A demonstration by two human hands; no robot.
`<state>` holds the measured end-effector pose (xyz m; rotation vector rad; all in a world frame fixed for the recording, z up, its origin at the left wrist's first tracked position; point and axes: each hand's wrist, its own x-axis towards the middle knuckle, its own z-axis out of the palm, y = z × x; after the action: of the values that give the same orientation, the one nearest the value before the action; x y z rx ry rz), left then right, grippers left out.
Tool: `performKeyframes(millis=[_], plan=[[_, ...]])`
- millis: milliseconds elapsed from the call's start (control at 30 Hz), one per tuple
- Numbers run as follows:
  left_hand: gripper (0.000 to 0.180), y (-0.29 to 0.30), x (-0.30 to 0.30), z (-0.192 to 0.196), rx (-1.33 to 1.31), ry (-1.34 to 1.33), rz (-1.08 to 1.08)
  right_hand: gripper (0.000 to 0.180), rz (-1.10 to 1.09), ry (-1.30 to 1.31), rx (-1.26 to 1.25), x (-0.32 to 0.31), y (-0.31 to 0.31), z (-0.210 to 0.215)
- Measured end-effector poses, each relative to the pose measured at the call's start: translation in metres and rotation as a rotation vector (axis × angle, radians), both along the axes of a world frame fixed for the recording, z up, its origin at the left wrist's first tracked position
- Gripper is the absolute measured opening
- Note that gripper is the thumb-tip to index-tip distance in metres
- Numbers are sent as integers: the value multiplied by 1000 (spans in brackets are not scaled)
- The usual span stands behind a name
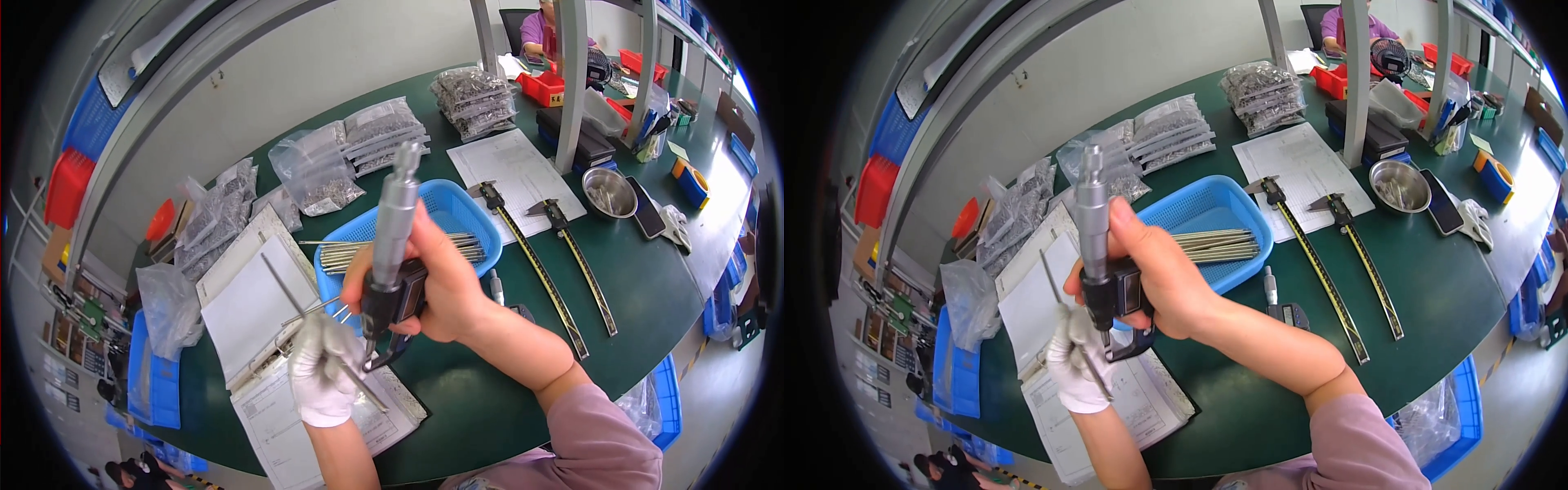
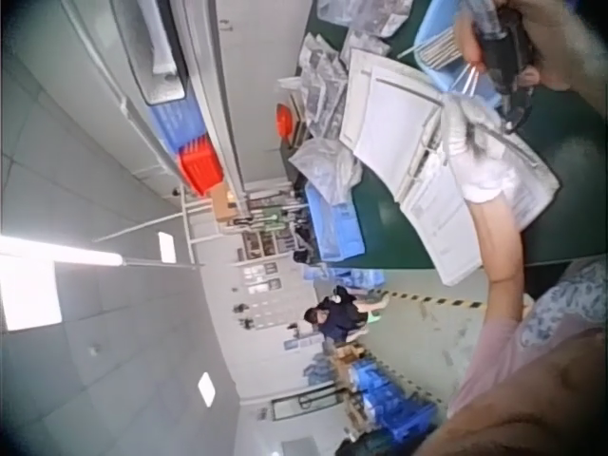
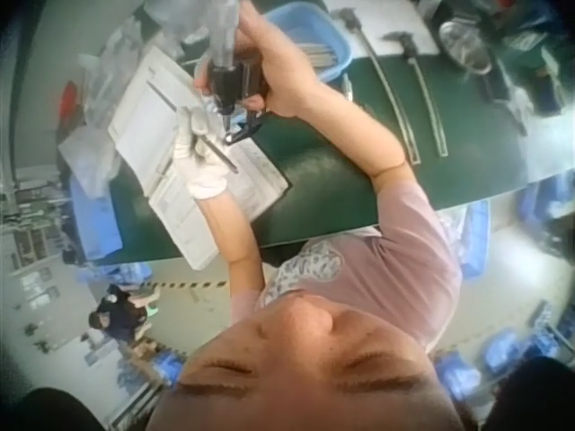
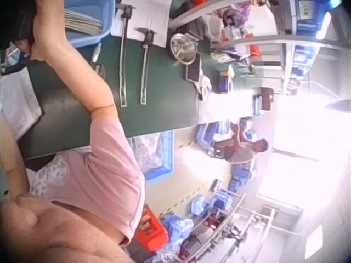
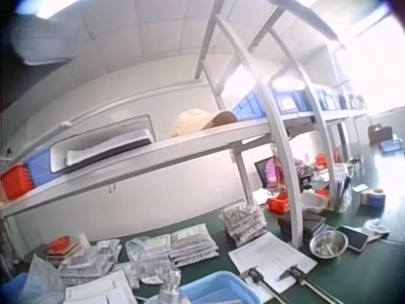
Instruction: Measuring the diameter and characteristics of metal rods using a digital micrometer at a quality control station.
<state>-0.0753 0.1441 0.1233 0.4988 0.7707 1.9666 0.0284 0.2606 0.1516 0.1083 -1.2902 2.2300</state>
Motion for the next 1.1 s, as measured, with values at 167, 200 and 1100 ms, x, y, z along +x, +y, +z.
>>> performKeyframes(millis=[167,200,1100], plan=[[38,-21,-29,18,-122,429,276,64,-560,129,134,37,28,17],[40,-24,-35,21,-407,736,516,62,-562,222,39,45,33,20],[18,88,-56,-12,-482,2572,121,54,-495,440,-226,67,48,22]])
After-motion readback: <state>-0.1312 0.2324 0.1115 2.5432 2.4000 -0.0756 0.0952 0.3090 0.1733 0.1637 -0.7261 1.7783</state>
